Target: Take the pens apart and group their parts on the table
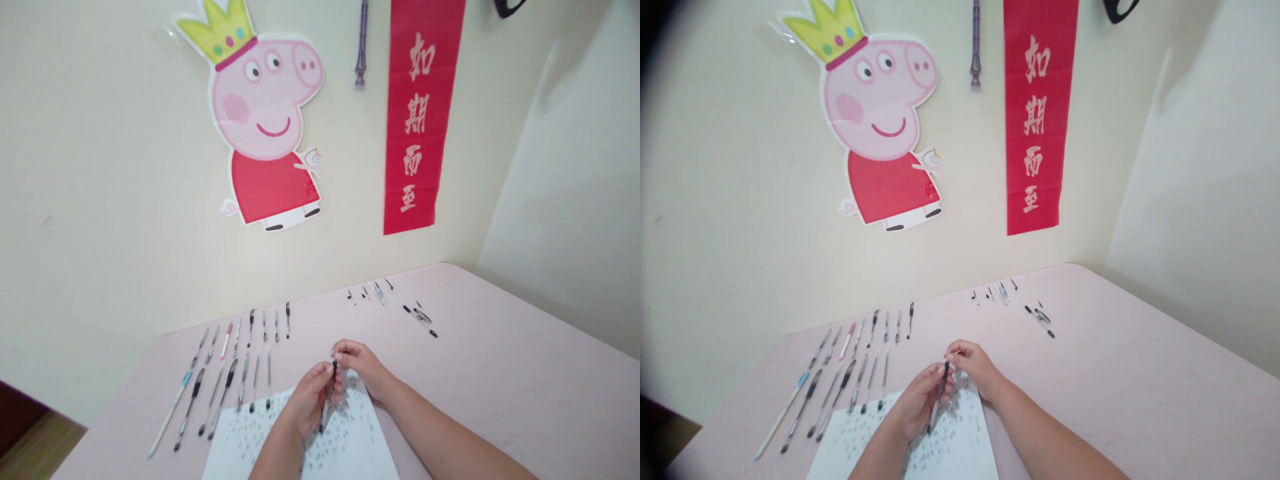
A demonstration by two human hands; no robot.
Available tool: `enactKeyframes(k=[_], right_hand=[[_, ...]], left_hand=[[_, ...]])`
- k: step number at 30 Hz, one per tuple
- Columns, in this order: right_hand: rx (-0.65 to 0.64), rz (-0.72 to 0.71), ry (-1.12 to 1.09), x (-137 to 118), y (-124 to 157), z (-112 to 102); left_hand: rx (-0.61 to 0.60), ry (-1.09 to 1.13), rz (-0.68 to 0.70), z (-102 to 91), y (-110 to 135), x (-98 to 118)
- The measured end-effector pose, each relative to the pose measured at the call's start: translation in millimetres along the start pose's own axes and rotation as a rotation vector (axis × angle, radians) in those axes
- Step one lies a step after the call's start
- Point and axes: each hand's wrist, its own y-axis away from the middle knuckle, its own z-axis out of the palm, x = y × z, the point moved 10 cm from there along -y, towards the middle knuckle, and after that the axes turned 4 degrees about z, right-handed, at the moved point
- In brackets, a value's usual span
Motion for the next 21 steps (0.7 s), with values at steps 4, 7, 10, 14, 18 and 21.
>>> enactKeyframes(k=[4,7,10,14,18,21], right_hand=[[0.046,-0.005,0.020,-2.9,-0.1,-3.8],[0.067,-0.021,0.039,-0.9,-2.6,-7.4],[0.057,-0.049,0.040,-1.1,-3.3,-7.5],[0.031,-0.053,0.032,-4.9,-0.5,-4.1],[0.034,-0.004,0.019,-1.6,0.3,-3.9],[0.054,-0.021,0.018,-0.4,-1.8,-6.5]], left_hand=[[0.009,0.018,0.013,0.0,0.6,1.7],[0.005,0.016,0.014,2.0,1.8,3.1],[0.005,0.007,0.008,2.3,1.9,3.0],[-0.018,0.014,0.005,3.7,1.0,1.9],[-0.003,0.013,0.005,2.5,1.3,1.5],[0.004,0.003,0.014,2.1,1.8,2.5]])
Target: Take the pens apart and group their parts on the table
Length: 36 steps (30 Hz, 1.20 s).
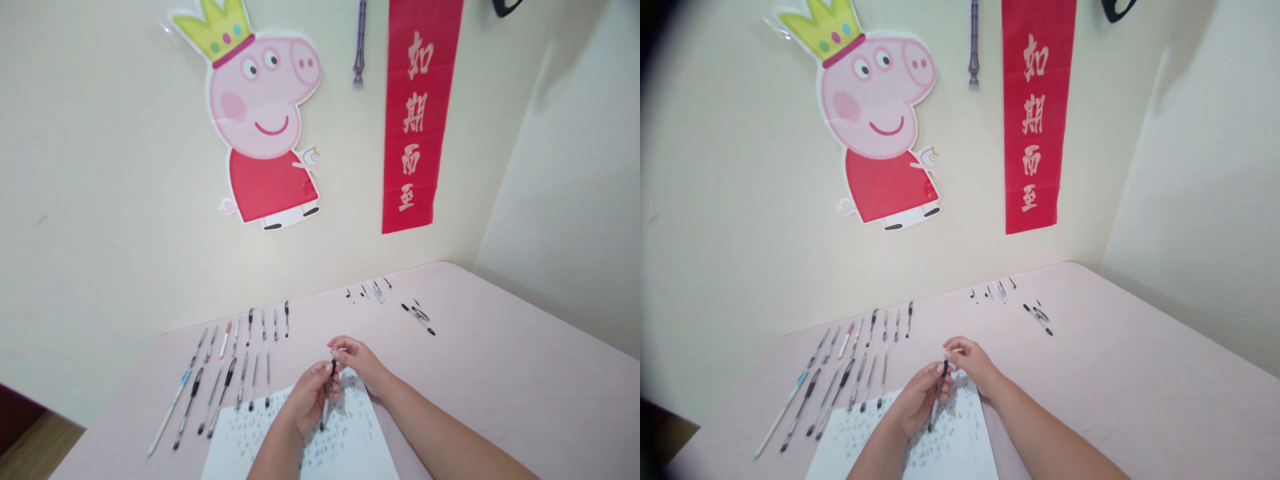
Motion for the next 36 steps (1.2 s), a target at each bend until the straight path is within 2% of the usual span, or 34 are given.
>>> enactKeyframes(k=[9,13,17,23,27,32,36], right_hand=[[-0.012,-0.041,0.062,-8.4,1.7,1.7],[-0.010,-0.009,0.052,-3.0,0.1,1.1],[0.008,-0.041,0.058,-1.8,-2.1,-1.5],[0.000,-0.070,0.078,-11.6,2.0,0.9],[-0.014,0.005,0.021,-3.5,1.2,2.2],[-0.031,-0.034,-0.002,0.0,-2.3,2.2],[-0.058,-0.006,0.013,3.0,-1.3,4.2]], left_hand=[[-0.008,0.019,-0.006,0.7,-0.7,-0.7],[-0.002,0.010,-0.002,0.6,-0.4,0.3],[-0.004,-0.004,0.004,0.4,-0.8,0.7],[0.000,0.005,-0.018,-1.3,-1.2,-2.0],[-0.008,-0.003,-0.008,0.0,-0.2,-0.4],[0.003,-0.011,-0.006,0.5,0.2,0.1],[0.006,-0.021,-0.011,-0.1,-0.1,-0.4]])
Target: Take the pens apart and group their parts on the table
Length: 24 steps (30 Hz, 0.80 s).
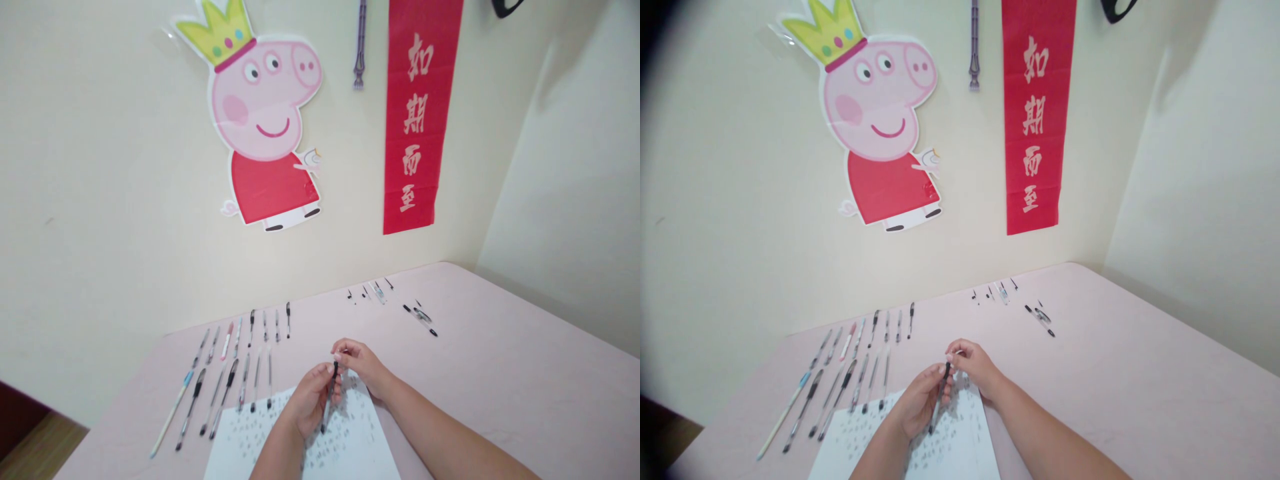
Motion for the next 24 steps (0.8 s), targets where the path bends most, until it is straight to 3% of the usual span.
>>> enactKeyframes(k=[5,11,15,24], right_hand=[[0.008,0.054,0.003,2.3,2.4,0.2],[-0.021,-0.032,0.040,-1.9,0.7,3.4],[-0.030,-0.012,0.017,2.0,0.2,3.3],[0.111,-0.009,0.006,-2.7,0.2,-12.3]], left_hand=[[0.005,-0.005,-0.006,-0.9,0.8,-0.4],[-0.012,-0.022,0.009,0.3,0.6,0.6],[-0.057,-0.031,0.043,2.4,-1.6,2.5],[-0.049,-0.056,0.042,1.1,-2.1,1.3]])
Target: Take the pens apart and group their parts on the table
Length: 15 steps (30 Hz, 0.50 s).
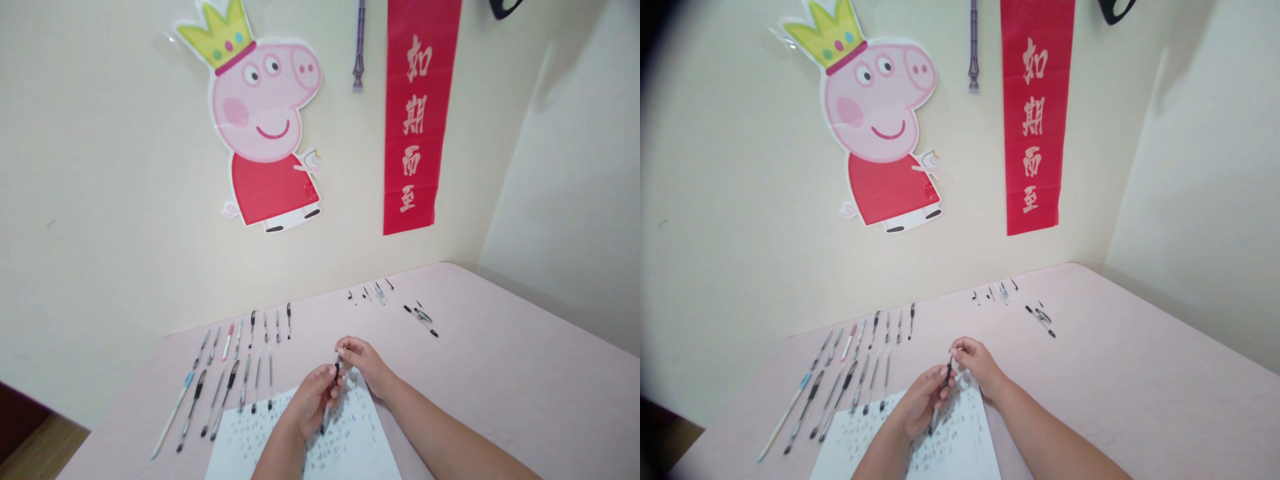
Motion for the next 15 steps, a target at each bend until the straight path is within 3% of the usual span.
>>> enactKeyframes(k=[9,15], right_hand=[[0.247,-0.074,0.027,-5.8,-3.0,-28.9],[0.184,-0.062,0.063,-0.8,-3.8,-21.6]], left_hand=[[0.011,0.024,-0.020,-4.9,-1.1,-4.9],[0.064,0.112,-0.016,-9.6,-1.4,-2.7]])
